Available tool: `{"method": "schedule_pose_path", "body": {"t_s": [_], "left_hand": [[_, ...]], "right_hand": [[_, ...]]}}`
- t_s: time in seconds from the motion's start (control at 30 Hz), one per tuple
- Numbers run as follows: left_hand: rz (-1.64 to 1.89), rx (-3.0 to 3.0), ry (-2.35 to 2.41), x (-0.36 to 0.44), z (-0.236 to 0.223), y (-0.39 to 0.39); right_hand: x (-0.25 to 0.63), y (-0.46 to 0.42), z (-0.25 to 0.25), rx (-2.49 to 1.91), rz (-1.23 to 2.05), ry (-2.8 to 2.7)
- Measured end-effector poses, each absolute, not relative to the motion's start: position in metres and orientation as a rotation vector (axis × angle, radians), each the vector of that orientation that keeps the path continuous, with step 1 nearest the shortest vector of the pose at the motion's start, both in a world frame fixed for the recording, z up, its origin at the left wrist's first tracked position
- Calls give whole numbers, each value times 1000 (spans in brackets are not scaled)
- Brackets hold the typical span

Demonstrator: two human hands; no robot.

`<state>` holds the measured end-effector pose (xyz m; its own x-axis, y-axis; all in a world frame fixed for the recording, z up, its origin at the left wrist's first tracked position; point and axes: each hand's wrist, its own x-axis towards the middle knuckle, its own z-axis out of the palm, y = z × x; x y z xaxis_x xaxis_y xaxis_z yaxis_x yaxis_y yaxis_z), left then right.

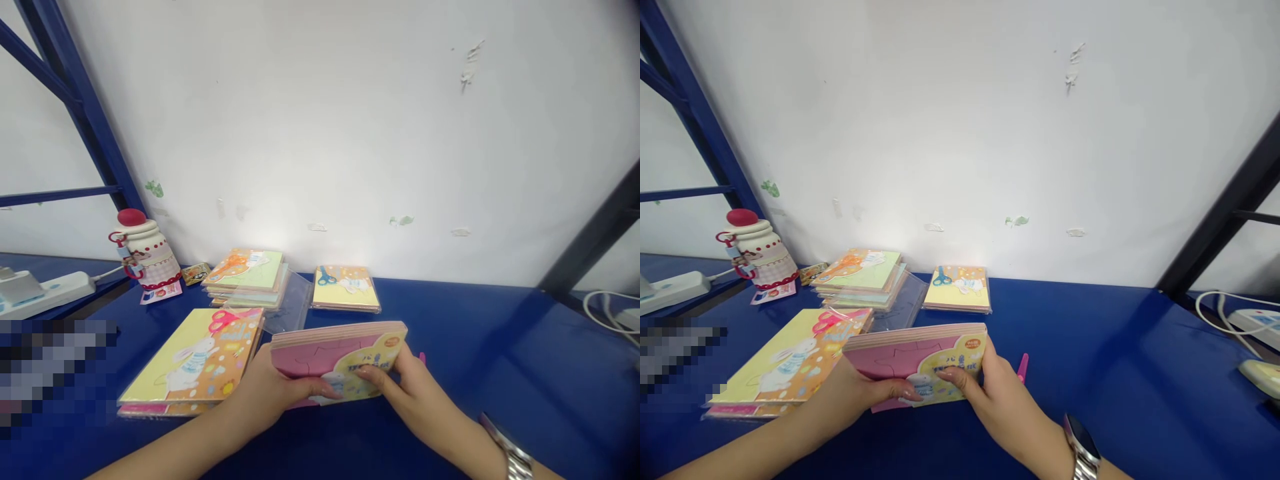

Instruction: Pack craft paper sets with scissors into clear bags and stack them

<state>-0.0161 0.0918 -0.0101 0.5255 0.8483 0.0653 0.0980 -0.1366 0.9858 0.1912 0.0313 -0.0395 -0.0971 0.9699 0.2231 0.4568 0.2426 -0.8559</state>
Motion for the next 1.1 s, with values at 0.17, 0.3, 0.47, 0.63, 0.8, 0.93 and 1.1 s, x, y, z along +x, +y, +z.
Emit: {"method": "schedule_pose_path", "body": {"t_s": [0.17,0.3,0.47,0.63,0.8,0.93,1.1], "left_hand": [[715,1607,728,-18,-8,94],[667,1632,718,-20,-12,95],[681,1557,801,-23,-20,92],[684,1636,725,-23,-11,89],[701,1604,770,-22,-11,93],[694,1524,714,-27,-8,98],[714,1516,715,-31,4,100]], "right_hand": [[198,31,-28,-1338,769,-1827],[199,31,-29,-1435,708,-1857],[198,27,-35,-1482,663,-1887],[200,26,-28,-1426,595,-1956],[199,31,-31,-1454,675,-1862],[198,31,-38,-1389,705,-1768],[205,28,-39,-1304,403,-1788]]}}
